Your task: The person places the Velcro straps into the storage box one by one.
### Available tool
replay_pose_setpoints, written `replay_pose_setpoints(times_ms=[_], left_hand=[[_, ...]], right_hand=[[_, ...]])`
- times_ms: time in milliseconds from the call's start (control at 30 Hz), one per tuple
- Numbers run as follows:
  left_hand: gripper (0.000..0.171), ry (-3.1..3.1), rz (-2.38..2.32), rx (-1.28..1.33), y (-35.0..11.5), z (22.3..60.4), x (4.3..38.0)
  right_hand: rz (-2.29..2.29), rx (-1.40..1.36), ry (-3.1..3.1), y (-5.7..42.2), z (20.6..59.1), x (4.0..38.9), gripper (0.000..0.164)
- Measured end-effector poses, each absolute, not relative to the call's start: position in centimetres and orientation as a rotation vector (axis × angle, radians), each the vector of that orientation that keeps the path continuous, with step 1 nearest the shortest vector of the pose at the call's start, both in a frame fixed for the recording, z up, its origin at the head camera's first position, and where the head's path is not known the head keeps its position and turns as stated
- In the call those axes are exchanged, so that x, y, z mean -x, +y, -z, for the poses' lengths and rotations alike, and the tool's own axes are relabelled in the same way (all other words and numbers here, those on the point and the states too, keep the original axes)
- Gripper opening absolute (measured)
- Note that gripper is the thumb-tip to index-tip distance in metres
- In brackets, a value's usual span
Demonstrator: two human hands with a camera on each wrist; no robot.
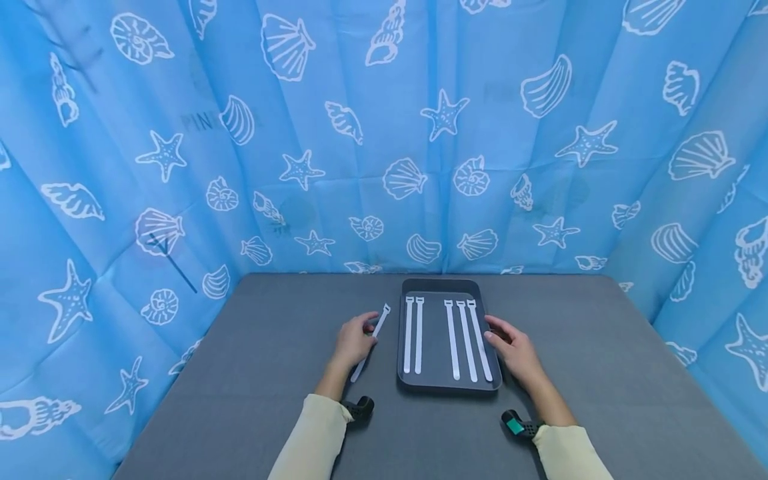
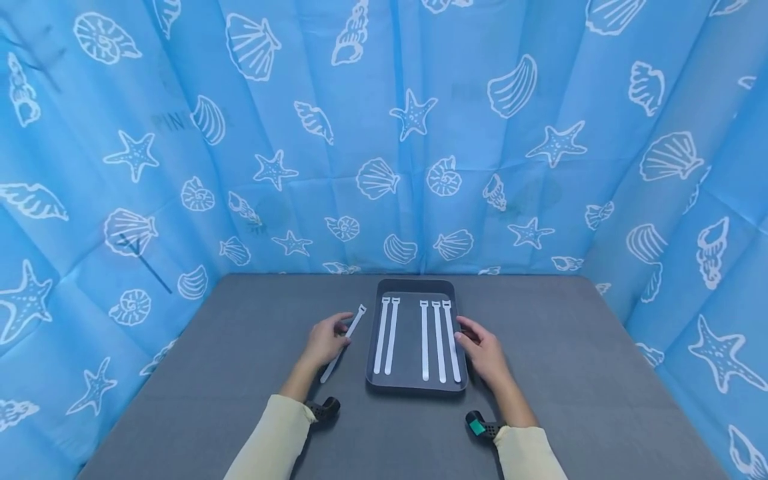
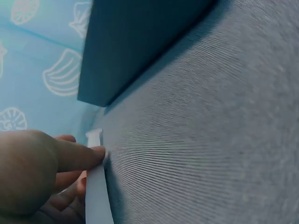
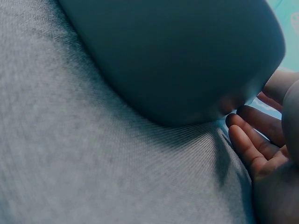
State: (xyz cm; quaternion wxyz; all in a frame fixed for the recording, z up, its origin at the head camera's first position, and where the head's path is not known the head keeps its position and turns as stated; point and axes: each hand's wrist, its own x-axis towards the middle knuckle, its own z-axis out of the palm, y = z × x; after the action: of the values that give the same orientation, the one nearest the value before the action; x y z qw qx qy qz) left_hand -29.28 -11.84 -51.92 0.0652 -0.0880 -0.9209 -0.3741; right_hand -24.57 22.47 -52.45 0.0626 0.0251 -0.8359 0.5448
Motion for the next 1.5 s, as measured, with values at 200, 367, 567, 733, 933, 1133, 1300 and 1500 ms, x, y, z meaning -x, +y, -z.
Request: replay_pose_setpoints(times_ms=[200, 367, 567, 733, 933, 1133, 1300, 1500], left_hand=[[0.045, -2.755, 1.332, 0.270, -12.3, 51.8, 28.7], [0.035, -2.763, 1.392, 0.259, -12.4, 51.8, 28.1], [0.032, -2.684, 1.460, 0.290, -12.5, 52.3, 27.8], [0.034, -2.615, 1.550, 0.307, -12.5, 52.2, 27.8], [0.035, -2.584, 1.611, 0.311, -12.4, 52.0, 27.7], [0.034, -2.580, 1.590, 0.329, -12.1, 51.5, 27.4], [0.034, -2.561, 1.633, 0.334, -11.7, 50.7, 27.2], [0.033, -2.501, 1.652, 0.370, -11.3, 49.5, 26.9]], right_hand=[[-1.626, -0.054, -2.543, 22.3, 52.4, 24.5, 0.045], [-1.638, -0.047, -2.541, 22.2, 52.3, 24.4, 0.045], [-1.631, -0.043, -2.547, 22.3, 52.3, 24.5, 0.045], [-1.636, -0.044, -2.537, 22.4, 52.3, 24.5, 0.045], [-1.636, -0.035, -2.538, 22.3, 52.3, 24.5, 0.045], [-1.629, -0.046, -2.536, 22.2, 52.4, 24.6, 0.046], [-1.622, -0.054, -2.535, 22.3, 52.4, 24.5, 0.045], [-1.635, -0.042, -2.533, 22.3, 52.5, 24.6, 0.045]])
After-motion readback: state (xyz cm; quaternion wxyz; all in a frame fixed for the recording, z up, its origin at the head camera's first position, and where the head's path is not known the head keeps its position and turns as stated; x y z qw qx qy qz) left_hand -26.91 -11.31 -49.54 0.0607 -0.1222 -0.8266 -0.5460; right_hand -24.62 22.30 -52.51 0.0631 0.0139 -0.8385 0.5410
